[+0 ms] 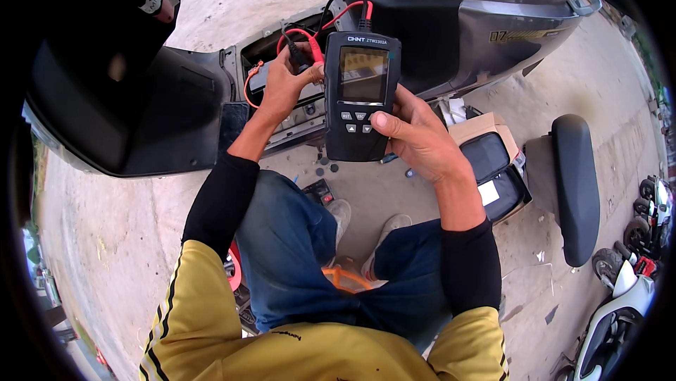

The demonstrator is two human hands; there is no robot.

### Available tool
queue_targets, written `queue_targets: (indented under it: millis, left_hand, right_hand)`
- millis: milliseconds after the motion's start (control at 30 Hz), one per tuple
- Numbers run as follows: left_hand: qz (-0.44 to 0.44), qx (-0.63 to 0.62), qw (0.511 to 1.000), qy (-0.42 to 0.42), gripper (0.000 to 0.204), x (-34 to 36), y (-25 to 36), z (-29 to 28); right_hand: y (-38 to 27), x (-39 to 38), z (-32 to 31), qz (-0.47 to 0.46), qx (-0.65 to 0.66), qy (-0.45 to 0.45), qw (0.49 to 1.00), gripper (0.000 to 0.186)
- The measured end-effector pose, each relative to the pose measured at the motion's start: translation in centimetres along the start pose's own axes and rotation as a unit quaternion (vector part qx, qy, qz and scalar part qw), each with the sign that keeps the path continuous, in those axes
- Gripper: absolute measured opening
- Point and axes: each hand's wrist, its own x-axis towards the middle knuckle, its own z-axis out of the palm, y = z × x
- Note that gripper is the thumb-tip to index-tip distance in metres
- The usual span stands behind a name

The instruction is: The person connects a battery tester to a scooter battery, operates the device to read measurements, and then disconnects the tester. The person handles the tester and its clamps throughout the process.

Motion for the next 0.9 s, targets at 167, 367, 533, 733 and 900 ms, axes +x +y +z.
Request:
queue_targets:
  millis: [167, 367, 533, 733, 900]
  left_hand:
    - [-0.069, -0.133, 0.982, -0.118, 0.074, -1.9, 2.7, 0.8]
    - [-0.144, -0.082, 0.924, -0.346, 0.063, -4.4, 4.3, 4.4]
    - [-0.126, 0.067, 0.842, -0.52, 0.067, -5.1, 3.0, 9.7]
    - [-0.147, 0.125, 0.819, -0.54, 0.041, -7.4, 2.6, 13.9]
    - [-0.147, 0.171, 0.787, -0.573, 0.049, -9.6, 1.0, 16.8]
  right_hand:
    - [-0.4, -1.2, 0.0, -0.028, 0.06, -0.04, 0.997, 0.079]
    - [-0.9, -4.8, -0.6, -0.122, 0.1, -0.02, 0.987, 0.077]
    - [-2.6, -10.3, -2.1, -0.201, 0.078, 0.032, 0.976, 0.08]
    - [-2.9, -13.0, 1.7, -0.309, 0.126, 0.077, 0.94, 0.062]
    - [-1.1, -16.2, 5.5, -0.367, 0.112, 0.125, 0.915, 0.076]
